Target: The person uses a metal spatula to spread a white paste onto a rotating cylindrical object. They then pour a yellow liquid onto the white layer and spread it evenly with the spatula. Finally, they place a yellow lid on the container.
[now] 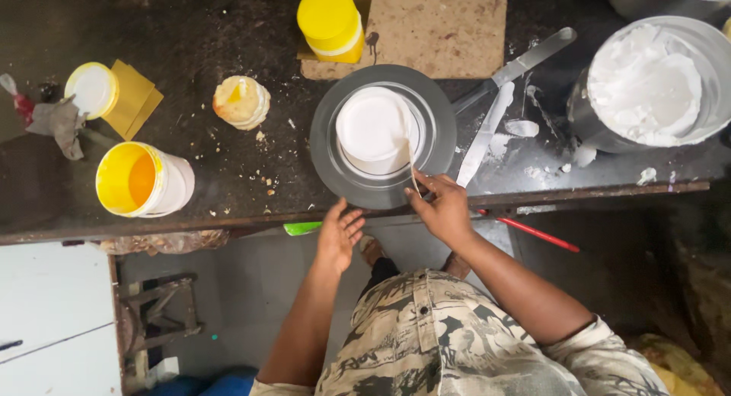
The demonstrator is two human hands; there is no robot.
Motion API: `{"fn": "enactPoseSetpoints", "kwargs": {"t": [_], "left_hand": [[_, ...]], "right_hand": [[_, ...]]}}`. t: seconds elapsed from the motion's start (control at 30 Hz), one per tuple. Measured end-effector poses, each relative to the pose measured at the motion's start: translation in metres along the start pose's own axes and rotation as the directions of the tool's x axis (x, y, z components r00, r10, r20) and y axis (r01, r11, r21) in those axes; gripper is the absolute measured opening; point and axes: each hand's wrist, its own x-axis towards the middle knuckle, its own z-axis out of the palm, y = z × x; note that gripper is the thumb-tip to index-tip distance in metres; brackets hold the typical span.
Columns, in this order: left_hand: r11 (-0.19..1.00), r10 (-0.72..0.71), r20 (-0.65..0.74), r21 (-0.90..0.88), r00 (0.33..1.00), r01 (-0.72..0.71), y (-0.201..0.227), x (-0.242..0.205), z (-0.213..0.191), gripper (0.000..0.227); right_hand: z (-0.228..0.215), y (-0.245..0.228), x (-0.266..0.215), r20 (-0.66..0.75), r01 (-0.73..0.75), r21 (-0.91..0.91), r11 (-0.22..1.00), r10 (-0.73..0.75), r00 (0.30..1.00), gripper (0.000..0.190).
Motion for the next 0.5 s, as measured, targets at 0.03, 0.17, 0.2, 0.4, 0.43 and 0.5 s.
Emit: {"fn": "enactPoseSetpoints", "kwargs": {"t": [0.03, 0.17, 0.2, 0.4, 0.43, 0.5], "left_hand": [[1.0, -0.002, -0.017, -0.013, 1.0, 0.001, 0.01, 0.003, 0.002, 0.076], [0.98, 0.189, -0.132, -0.041, 0.973, -0.196, 0.055, 0.03, 0.008, 0.074], [0.963, 0.248, -0.19, -0.059, 0.95, -0.264, 0.062, 0.039, 0.009, 0.073], [0.964, -0.035, 0.232, 0.264, 0.972, -0.028, -0.055, 0.017, 0.013, 0.057], [0.927, -0.175, 0.334, 0.372, 0.926, 0.041, -0.063, 0.013, 0.012, 0.055], [0.927, -0.243, 0.316, 0.353, 0.917, 0.124, -0.05, 0.023, 0.008, 0.054]], "right_hand": [[0.0, -0.001, 0.0, -0.005, -0.007, 0.005, 1.0, 0.007, 1.0, 0.04], [0.0, -0.004, 0.0, -0.007, -0.078, -0.005, 0.997, 0.078, 0.997, 0.042], [0.0, -0.005, 0.0, 0.0, -0.08, -0.004, 0.997, 0.08, 0.997, 0.042], [0.003, -0.013, -0.001, 0.005, -0.12, 0.003, 0.993, 0.12, 0.993, 0.043], [0.002, -0.012, 0.0, 0.008, -0.137, 0.014, 0.99, 0.137, 0.991, 0.044], [0.001, -0.008, -0.006, 0.019, -0.159, -0.007, 0.987, 0.16, 0.987, 0.043]]}}
